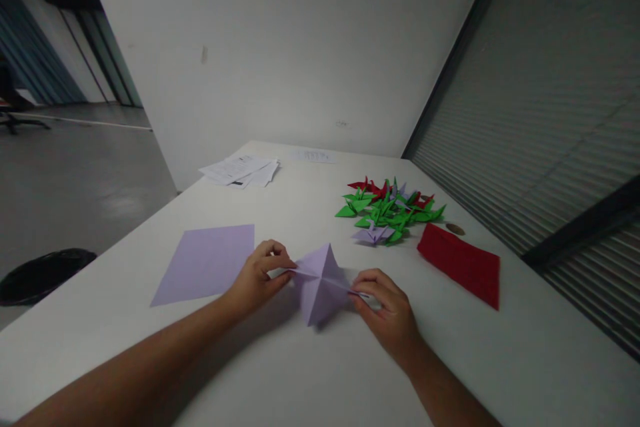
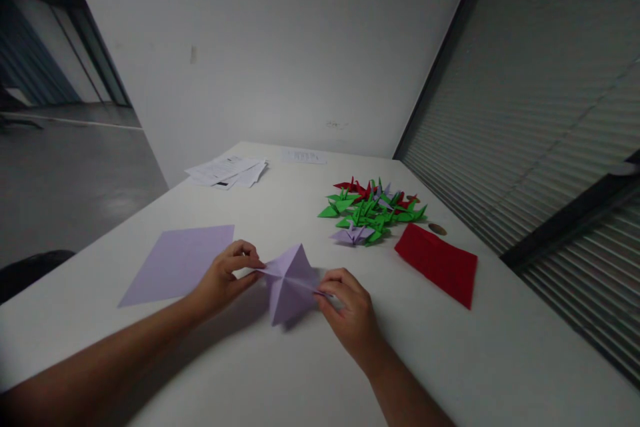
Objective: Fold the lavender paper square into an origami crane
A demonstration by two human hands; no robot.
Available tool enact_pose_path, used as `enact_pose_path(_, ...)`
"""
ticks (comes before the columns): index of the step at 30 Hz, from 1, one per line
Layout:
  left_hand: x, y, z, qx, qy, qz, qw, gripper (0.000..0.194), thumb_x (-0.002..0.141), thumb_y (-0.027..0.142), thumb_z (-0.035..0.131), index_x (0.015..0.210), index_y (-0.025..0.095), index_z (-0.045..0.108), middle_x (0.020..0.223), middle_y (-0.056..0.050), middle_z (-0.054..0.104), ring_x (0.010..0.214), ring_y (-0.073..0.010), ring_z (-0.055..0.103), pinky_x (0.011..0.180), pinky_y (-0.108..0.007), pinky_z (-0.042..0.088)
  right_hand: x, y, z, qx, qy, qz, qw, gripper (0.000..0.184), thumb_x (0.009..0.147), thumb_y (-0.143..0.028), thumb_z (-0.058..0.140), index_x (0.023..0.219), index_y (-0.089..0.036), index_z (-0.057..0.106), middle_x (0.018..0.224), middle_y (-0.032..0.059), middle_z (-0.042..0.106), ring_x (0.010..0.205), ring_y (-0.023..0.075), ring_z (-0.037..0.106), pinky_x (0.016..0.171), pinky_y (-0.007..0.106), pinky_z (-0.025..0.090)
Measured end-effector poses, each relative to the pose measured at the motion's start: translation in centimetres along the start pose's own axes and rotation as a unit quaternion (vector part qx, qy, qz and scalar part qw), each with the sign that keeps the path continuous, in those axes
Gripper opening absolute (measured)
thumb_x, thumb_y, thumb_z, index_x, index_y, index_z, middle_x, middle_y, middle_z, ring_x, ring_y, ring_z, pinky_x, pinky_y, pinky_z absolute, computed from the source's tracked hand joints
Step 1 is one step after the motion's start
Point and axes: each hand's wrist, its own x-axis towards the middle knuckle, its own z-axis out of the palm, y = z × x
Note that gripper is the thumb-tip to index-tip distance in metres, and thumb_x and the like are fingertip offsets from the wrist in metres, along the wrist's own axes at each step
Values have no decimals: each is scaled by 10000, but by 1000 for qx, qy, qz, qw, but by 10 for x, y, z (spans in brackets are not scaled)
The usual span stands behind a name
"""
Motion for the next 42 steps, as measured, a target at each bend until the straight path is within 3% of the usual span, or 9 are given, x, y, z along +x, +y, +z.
enact_pose_path(5, -1, 2, 3, -31, -64, 13, 997, 109, 853, 153, 660, 908, 199, 742, 963, -66, 736, 902, -187, 689, 815, -313, 533, -1, -2, 2, 7, -16, -6, 1000, 87, 900, -146, 667, 891, -229, 690, 907, 71, 731, 842, 219, 705, 755, 340, 577)
enact_pose_path(11, -3, 20, 6, 5, -123, -16, 992, 138, 856, 175, 627, 944, 194, 731, 878, -41, 753, 792, -169, 682, 717, -272, 503, -3, -9, 5, -11, -43, 24, 999, 61, 884, -172, 653, 866, -230, 660, 796, 43, 718, 723, 200, 681, 678, 306, 552)
enact_pose_path(15, -1, 36, 3, 28, -130, -37, 990, 102, 858, 220, 644, 897, 179, 729, 761, -28, 723, 670, -148, 627, 633, -249, 447, -2, -18, 6, -4, -58, 83, 995, 96, 860, -196, 682, 951, -225, 668, 824, 34, 720, 738, 193, 682, 695, 288, 550)
enact_pose_path(20, -4, 46, 6, -14, -138, -78, 987, 198, 812, 192, 684, 1006, 194, 726, 836, -21, 749, 694, -151, 640, 626, -240, 444, -1, -25, 8, 70, -77, 140, 985, 185, 843, -203, 698, 1026, -218, 678, 911, 46, 748, 818, 204, 723, 745, 284, 574)
enact_pose_path(25, -7, 42, 17, -70, -137, -129, 980, 358, 752, 142, 708, 1105, 201, 681, 774, 17, 710, 634, -126, 583, 587, -228, 405, 0, -28, 12, 108, -90, 177, 974, 208, 815, -186, 710, 1019, -217, 689, 921, 45, 764, 843, 212, 737, 757, 293, 580)
enact_pose_path(30, -7, 35, 28, -157, -132, -173, 963, 342, 748, 165, 727, 1081, 176, 652, 715, 32, 652, 589, -104, 530, 537, -209, 355, 0, -31, 18, 140, -103, 201, 964, 227, 800, -200, 716, 1025, -213, 690, 939, 48, 774, 870, 219, 747, 797, 312, 594)
enact_pose_path(42, -11, 26, 48, -261, -120, -213, 934, 329, 680, 189, 808, 979, 156, 672, 789, -5, 677, 662, -124, 580, 605, -233, 438, -6, -30, 29, 150, -113, 231, 955, 317, 787, -113, 680, 1084, -223, 688, 1008, 43, 781, 945, 229, 748, 829, 319, 579)
